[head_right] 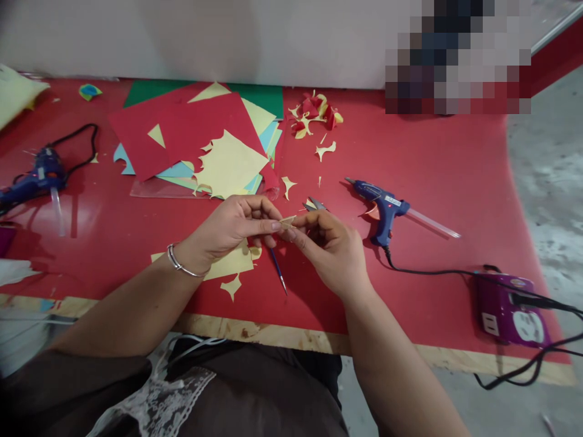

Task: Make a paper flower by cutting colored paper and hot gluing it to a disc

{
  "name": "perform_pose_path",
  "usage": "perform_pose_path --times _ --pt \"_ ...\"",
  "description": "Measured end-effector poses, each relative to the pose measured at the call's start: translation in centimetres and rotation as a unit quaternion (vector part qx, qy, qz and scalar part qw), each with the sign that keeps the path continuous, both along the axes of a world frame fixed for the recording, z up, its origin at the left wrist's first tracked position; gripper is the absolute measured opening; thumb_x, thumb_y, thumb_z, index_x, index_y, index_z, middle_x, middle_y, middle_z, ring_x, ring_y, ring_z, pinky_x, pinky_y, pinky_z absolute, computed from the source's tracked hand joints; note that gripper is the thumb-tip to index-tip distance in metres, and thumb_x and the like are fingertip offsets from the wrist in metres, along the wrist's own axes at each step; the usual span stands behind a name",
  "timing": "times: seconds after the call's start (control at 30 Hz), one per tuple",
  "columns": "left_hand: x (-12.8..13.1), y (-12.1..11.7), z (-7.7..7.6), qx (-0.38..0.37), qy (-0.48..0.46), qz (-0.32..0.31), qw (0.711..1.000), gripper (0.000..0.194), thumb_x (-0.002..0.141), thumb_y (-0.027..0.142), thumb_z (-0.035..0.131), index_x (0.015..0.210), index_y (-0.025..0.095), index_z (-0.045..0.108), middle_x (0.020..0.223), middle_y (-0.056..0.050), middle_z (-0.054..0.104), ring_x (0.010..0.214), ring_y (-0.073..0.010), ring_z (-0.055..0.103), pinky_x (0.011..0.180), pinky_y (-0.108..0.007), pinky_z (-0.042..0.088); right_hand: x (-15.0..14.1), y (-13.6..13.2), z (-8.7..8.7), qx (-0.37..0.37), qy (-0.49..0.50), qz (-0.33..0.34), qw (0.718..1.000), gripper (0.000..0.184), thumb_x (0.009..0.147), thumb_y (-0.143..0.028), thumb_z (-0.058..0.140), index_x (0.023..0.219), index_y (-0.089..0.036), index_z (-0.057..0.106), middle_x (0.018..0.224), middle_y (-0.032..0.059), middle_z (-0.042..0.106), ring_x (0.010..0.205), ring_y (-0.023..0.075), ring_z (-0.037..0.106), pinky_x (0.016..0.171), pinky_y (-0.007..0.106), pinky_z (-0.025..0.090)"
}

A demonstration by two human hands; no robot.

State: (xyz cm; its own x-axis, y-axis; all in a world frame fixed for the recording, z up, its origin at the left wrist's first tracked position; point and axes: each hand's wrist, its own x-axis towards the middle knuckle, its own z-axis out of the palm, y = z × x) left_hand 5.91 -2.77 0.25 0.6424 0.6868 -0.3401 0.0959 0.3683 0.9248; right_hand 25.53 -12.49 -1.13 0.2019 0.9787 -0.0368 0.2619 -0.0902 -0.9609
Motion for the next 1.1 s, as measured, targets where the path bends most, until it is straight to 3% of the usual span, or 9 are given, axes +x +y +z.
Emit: perform_pose_path --times 0.37,0.5,0.67,0.87,1.1 --pt "0.05 -0.19 -0.21 0.029 0.014 -0.014 0.999 0.027 0.084 0.033 0.090 0.089 0.014 0.072 0.074 -0.006 0.080 0.064 -0.0150 0.078 0.052 -0.019 0.051 0.18 -0.04 0.30 0.021 -0.015 -0.003 1.000 0.024 0.094 -0.044 0.082 0.087 -0.022 0.076 0.082 0.0036 0.080 0.068 0.0164 0.069 0.058 0.028 0.050" --pt "0.09 -0.21 -0.04 0.031 0.016 0.005 0.999 0.030 0.083 0.036 0.091 0.088 0.014 0.072 0.083 -0.008 0.082 0.064 -0.0145 0.078 0.048 -0.017 0.047 0.21 0.00 0.15 0.009 -0.018 0.004 1.000 0.022 0.094 -0.044 0.083 0.092 -0.022 0.078 0.084 0.0035 0.080 0.067 0.0158 0.069 0.058 0.028 0.051" --pt "0.17 -0.31 0.19 0.036 0.029 -0.004 0.999 0.028 0.085 0.035 0.089 0.089 0.014 0.072 0.075 -0.007 0.080 0.065 -0.0148 0.078 0.046 -0.016 0.045 0.06 0.06 0.16 0.018 -0.014 -0.008 1.000 0.021 0.093 -0.043 0.083 0.092 -0.022 0.078 0.082 0.0029 0.080 0.067 0.0156 0.069 0.060 0.028 0.052" --pt "0.16 -0.42 -0.09 0.048 0.021 -0.018 0.998 0.022 0.087 0.031 0.087 0.091 0.014 0.072 0.073 -0.005 0.079 0.065 -0.0148 0.079 0.055 -0.018 0.056 -0.16 0.13 0.65 0.037 -0.028 -0.018 0.999 0.025 0.092 -0.045 0.082 0.083 -0.023 0.075 0.076 0.0023 0.076 0.063 0.0156 0.066 0.055 0.028 0.049" --pt "0.03 -0.25 -0.18 0.008 -0.012 -0.036 0.999 0.017 0.089 0.028 0.078 0.098 0.014 0.075 0.089 -0.008 0.083 0.067 -0.0162 0.081 0.053 -0.019 0.057 -0.12 0.05 0.51 0.036 -0.027 -0.020 0.999 0.027 0.093 -0.048 0.082 0.084 -0.023 0.076 0.074 0.0022 0.074 0.058 0.0142 0.060 0.052 0.027 0.047"
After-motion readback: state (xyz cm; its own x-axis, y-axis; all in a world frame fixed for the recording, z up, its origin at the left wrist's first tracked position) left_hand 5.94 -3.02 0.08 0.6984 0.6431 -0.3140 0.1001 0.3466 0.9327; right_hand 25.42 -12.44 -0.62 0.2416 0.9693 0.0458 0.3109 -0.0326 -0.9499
